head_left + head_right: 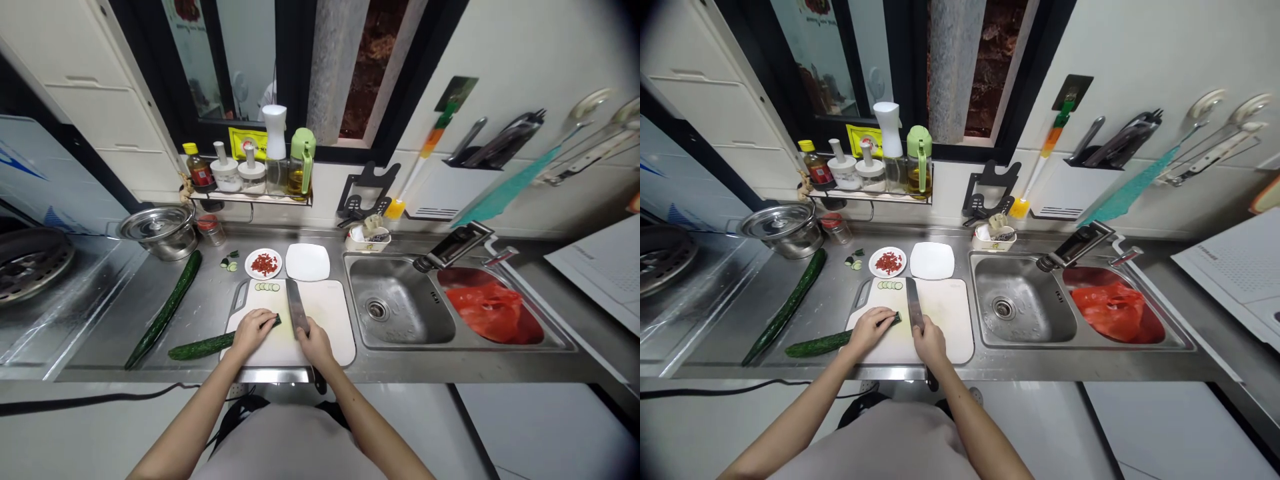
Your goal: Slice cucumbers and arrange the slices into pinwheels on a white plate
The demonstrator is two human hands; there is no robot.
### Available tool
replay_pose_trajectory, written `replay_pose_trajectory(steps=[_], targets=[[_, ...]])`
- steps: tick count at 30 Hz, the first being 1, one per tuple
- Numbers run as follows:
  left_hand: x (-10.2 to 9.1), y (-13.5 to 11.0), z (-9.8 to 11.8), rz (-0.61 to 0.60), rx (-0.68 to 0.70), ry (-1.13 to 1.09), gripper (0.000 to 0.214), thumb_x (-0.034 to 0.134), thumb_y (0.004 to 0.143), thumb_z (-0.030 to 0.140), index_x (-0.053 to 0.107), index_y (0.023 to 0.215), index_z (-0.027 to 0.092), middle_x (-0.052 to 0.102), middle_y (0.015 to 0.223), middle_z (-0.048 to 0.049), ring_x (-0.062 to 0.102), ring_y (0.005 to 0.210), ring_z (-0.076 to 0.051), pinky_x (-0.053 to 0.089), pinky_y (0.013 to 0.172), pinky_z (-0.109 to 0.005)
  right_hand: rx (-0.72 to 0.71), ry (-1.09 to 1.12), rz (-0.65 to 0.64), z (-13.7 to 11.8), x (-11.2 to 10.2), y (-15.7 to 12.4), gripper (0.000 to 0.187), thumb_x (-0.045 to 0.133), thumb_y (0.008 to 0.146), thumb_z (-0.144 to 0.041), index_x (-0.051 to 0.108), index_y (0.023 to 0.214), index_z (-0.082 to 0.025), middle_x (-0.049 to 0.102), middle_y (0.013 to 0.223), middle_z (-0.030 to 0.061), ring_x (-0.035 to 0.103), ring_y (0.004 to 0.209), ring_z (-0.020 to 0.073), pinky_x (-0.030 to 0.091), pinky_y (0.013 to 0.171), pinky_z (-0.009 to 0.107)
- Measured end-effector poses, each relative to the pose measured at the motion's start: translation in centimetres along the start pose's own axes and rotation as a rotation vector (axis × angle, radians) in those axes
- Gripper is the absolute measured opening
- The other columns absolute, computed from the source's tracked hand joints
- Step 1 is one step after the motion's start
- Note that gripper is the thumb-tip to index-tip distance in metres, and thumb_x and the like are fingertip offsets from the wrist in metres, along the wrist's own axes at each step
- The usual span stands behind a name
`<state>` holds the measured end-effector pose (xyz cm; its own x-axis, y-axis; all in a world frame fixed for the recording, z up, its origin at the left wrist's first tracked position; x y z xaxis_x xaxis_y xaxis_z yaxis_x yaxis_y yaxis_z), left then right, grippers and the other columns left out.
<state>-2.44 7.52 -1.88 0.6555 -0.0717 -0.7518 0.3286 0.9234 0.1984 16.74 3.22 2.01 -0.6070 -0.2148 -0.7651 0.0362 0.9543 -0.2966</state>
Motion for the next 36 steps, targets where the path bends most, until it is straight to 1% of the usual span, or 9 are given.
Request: replay_pose_trajectory(steps=[2, 4, 8, 13, 18, 23, 28, 36], targets=[[0.1, -0.1, 0.0, -0.002, -0.007, -0.005, 0.027, 0.049, 0.09, 0.037, 0.073, 0.097, 0.025, 0.071, 0.099, -0.0055, 0.063, 0.094, -0.018, 0.049, 0.088, -0.031, 0.006, -0.127, -0.044, -0.3, 0.0, -0.3, 0.03, 0.039, 0.091, -0.026, 0.057, 0.115, -0.018, 0.07, 0.098, 0.0078, 0.063, 0.091, 0.0199, 0.04, 0.074, 0.025], [0.2, -0.2, 0.0, -0.003, -0.003, -0.004, 0.027, 0.049, 0.091, 0.036, 0.073, 0.098, 0.025, 0.071, 0.099, -0.0051, 0.064, 0.093, -0.017, 0.049, 0.087, -0.03, 0.0, -0.222, -0.078, -0.7, 0.2, -0.6, 0.029, 0.037, 0.092, -0.025, 0.056, 0.114, -0.018, 0.07, 0.098, 0.0091, 0.064, 0.091, 0.021, 0.039, 0.073, 0.027], [0.4, -0.4, -0.1, 0.011, 0.013, 0.017, 0.026, 0.049, 0.091, 0.035, 0.072, 0.1, 0.025, 0.071, 0.1, -0.0046, 0.063, 0.092, -0.016, 0.049, 0.087, -0.029, -0.012, -0.306, -0.137, -1.4, 0.8, -1.1, 0.027, 0.035, 0.093, -0.021, 0.055, 0.111, -0.017, 0.069, 0.095, 0.0105, 0.065, 0.088, 0.0213, 0.039, 0.071, 0.027], [0.7, -0.4, -0.2, 0.013, 0.027, 0.049, 0.026, 0.05, 0.091, 0.033, 0.072, 0.102, 0.026, 0.07, 0.1, -0.0045, 0.062, 0.093, -0.017, 0.049, 0.086, -0.03, -0.045, -0.338, -0.16, -2.3, 1.4, -1.5, 0.029, 0.033, 0.092, -0.018, 0.054, 0.112, -0.014, 0.069, 0.095, 0.0128, 0.065, 0.089, 0.0235, 0.04, 0.07, 0.029], [0.7, -0.3, 0.0, -0.001, 0.016, 0.071, 0.026, 0.048, 0.092, 0.032, 0.071, 0.103, 0.027, 0.069, 0.1, -0.0044, 0.062, 0.093, -0.017, 0.048, 0.085, -0.03, -0.055, -0.352, -0.179, -2.9, 1.9, -1.8, 0.029, 0.033, 0.092, -0.017, 0.054, 0.111, -0.014, 0.068, 0.092, 0.0124, 0.065, 0.088, 0.0239, 0.042, 0.07, 0.029], [0.7, -0.3, 0.0, -0.01, 0.002, 0.072, 0.027, 0.047, 0.092, 0.033, 0.071, 0.103, 0.027, 0.069, 0.1, -0.0048, 0.061, 0.093, -0.017, 0.048, 0.086, -0.031, -0.044, -0.367, -0.194, -3.2, 2.1, -1.9, 0.028, 0.034, 0.092, -0.017, 0.054, 0.111, -0.015, 0.068, 0.091, 0.0115, 0.065, 0.088, 0.0223, 0.043, 0.071, 0.029], [0.8, -0.4, -0.1, 0.001, 0.006, 0.061, 0.026, 0.048, 0.092, 0.033, 0.071, 0.102, 0.027, 0.069, 0.1, -0.0049, 0.061, 0.093, -0.017, 0.048, 0.085, -0.03, -0.049, -0.375, -0.209, -3.3, 2.3, -2.1, 0.03, 0.032, 0.091, -0.016, 0.054, 0.111, -0.013, 0.068, 0.092, 0.0129, 0.065, 0.089, 0.0232, 0.044, 0.072, 0.03], [0.7, -0.3, 0.0, 0.004, 0.012, 0.064, 0.026, 0.049, 0.092, 0.032, 0.071, 0.103, 0.027, 0.069, 0.099, -0.0052, 0.061, 0.092, -0.017, 0.048, 0.085, -0.03, -0.049, -0.365, -0.224, -3.5, 2.5, -2.7, 0.028, 0.034, 0.089, -0.013, 0.053, 0.11, -0.012, 0.068, 0.091, 0.0137, 0.065, 0.089, 0.0243, 0.044, 0.071, 0.03]])
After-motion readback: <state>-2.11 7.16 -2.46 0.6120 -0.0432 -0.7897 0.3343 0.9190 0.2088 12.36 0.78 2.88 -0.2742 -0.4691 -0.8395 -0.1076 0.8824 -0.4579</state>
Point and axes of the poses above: each hand's wrist, its own y-axis towards the middle knuckle, its own x-axis out of the palm, z = x × y, the point moved 5 cm from there along y, towards the middle knuckle
